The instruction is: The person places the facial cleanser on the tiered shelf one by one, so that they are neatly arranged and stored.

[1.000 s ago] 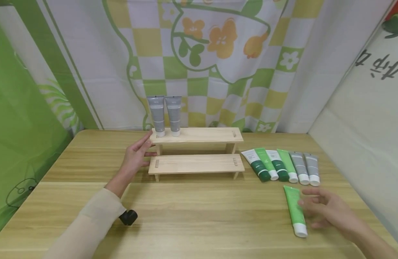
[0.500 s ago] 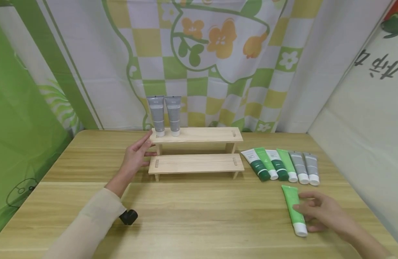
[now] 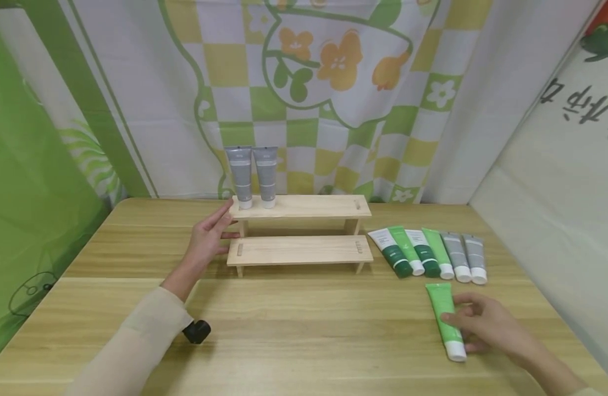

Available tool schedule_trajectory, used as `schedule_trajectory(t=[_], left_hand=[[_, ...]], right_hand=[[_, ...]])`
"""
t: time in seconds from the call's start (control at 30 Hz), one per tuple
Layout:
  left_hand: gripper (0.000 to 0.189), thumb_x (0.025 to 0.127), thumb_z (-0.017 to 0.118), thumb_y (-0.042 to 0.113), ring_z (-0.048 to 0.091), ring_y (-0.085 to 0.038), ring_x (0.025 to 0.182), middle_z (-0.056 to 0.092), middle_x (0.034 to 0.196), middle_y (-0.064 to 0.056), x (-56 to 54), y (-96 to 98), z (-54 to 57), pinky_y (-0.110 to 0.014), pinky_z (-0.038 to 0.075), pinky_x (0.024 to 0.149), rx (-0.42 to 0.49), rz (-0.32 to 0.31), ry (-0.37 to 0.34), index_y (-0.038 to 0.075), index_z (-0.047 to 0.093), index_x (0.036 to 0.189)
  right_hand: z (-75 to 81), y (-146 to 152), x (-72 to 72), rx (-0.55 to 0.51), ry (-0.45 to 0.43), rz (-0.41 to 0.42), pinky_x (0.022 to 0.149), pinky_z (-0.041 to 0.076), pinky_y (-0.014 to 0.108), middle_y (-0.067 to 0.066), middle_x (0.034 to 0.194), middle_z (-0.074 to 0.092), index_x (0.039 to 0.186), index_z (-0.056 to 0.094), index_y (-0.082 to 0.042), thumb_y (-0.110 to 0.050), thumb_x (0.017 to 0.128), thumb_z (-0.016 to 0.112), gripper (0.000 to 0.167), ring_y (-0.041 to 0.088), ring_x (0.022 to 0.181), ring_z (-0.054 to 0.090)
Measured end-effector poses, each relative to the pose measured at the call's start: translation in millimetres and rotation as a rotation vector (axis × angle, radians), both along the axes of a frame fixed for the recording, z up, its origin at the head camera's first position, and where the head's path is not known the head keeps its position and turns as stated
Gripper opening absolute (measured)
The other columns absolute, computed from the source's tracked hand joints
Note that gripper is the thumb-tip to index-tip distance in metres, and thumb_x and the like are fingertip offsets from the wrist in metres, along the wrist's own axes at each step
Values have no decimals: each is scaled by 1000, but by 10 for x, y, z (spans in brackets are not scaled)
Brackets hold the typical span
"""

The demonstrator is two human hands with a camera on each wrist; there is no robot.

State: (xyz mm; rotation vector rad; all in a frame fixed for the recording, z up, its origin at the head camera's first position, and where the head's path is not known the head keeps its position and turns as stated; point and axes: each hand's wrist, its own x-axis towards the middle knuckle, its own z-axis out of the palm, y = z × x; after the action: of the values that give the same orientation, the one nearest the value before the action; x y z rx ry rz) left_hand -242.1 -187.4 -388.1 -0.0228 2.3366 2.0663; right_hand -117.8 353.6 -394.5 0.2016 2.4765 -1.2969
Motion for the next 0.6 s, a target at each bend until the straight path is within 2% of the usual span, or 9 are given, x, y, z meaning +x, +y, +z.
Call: schedule_trajectory(t=[0.27, 0.6], left_hand=[[49, 107, 46, 42, 66, -25, 107, 49, 147, -16, 0, -1, -1, -40, 58, 82, 1, 1, -1, 36, 37, 155], [50, 107, 46, 42, 62, -36, 115, 49, 147, -17, 6, 5, 5, -43, 57, 85, 3, -3, 3, 36, 37, 155]], right_hand=[[9, -3, 3, -22, -15, 7, 63, 61, 41, 15, 104, 64, 143, 29, 15, -24, 94, 73, 77, 24, 80, 64], [1, 5, 2, -30, -18, 7, 62, 61, 41, 13, 98, 63, 143, 30, 14, -24, 94, 73, 75, 23, 78, 63]])
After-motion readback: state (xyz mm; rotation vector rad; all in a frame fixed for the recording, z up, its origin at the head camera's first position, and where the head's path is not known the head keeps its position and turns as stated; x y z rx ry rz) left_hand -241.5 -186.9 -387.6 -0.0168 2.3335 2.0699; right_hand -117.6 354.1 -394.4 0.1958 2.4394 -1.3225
